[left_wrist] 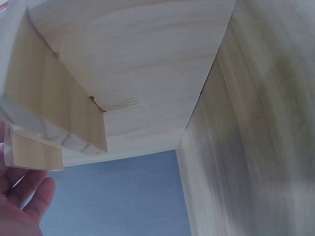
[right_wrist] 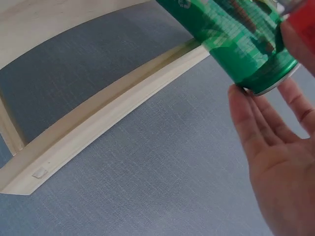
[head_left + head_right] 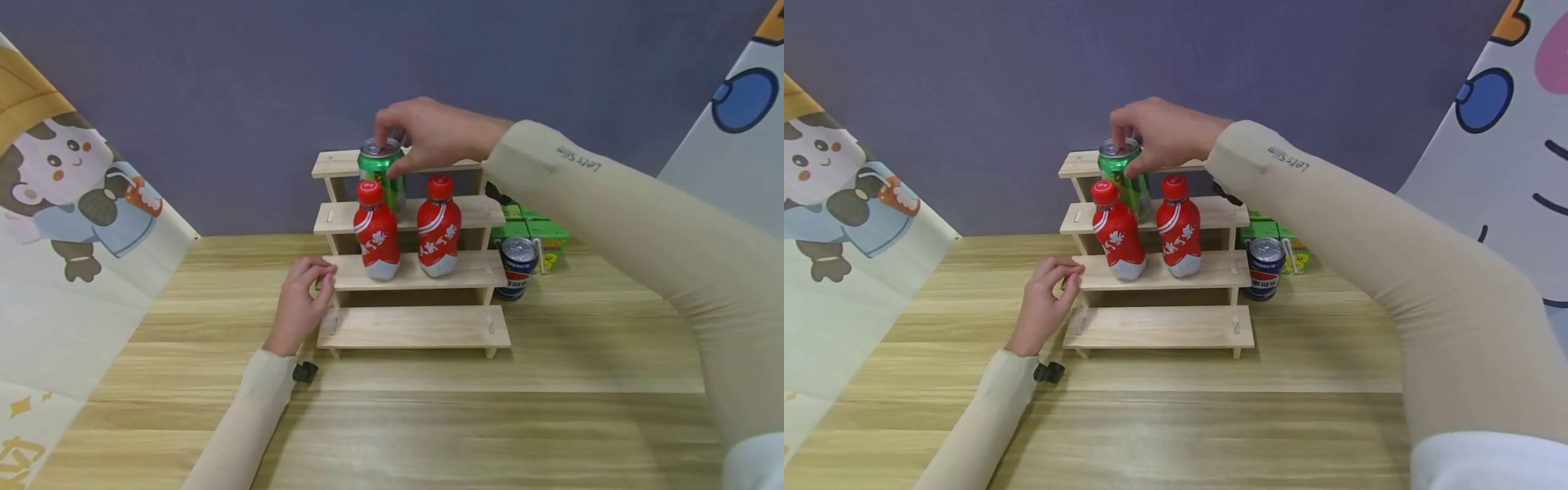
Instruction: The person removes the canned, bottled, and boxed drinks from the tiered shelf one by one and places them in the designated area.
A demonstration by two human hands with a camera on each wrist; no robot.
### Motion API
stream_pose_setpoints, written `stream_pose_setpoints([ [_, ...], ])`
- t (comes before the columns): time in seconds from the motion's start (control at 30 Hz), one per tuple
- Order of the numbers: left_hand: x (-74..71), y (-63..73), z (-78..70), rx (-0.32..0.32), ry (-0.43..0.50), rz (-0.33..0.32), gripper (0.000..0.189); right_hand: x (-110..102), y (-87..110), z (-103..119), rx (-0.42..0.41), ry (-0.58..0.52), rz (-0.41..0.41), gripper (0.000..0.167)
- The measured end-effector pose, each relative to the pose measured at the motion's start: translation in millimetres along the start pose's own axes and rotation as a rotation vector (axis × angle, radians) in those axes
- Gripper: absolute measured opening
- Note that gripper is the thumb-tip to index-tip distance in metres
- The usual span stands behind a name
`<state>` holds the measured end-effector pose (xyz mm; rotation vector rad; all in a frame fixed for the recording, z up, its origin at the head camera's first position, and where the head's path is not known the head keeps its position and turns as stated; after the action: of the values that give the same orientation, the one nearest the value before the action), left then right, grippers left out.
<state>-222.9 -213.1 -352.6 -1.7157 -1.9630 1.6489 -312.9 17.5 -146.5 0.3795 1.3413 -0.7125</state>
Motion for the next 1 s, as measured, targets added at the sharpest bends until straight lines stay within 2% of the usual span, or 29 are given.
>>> stream_pose_setpoints([
  [0.23, -0.8, -2.2, 0.7, 0.004, -0.006, 0.013, 0.015, 2, 1.6, -1, 0.032, -0.017, 0.009, 0.041],
  [0.4, 1.8, 1.0, -1.1, -0.004, 0.013, 0.018, 0.013, 4, 7.6, -3, -0.012, -0.038, -0.041, 0.039],
  [0.5, 3.0, 2.0, -3.5, -0.006, 0.03, 0.019, 0.013, -4, 17.6, -4, -0.036, -0.062, -0.134, 0.037],
  [0.67, 2.3, -0.8, -5.0, 0.003, 0.038, 0.004, 0.013, -28, 37.3, -5, -0.042, -0.075, -0.325, 0.038],
  [0.83, 2.7, -1.6, -3.9, 0.002, 0.035, 0.01, 0.012, -45, 60.7, -7, -0.044, -0.073, -0.457, 0.043],
  [1.0, 2.9, -2.3, -0.2, -0.011, 0.044, 0.017, 0.012, -61, 87.4, -18, 0.034, -0.028, -0.556, 0.042],
])
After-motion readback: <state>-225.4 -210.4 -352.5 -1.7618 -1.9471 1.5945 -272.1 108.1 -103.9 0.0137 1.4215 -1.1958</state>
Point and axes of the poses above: each hand's wrist, its own y-axis away from the middle knuckle, its own x-axis out of the palm, z = x × y, the point moved 4 cm from there along -y, towards the middle knuckle, and after that the axes turned 1 degree about -z, right-handed, at the moved point
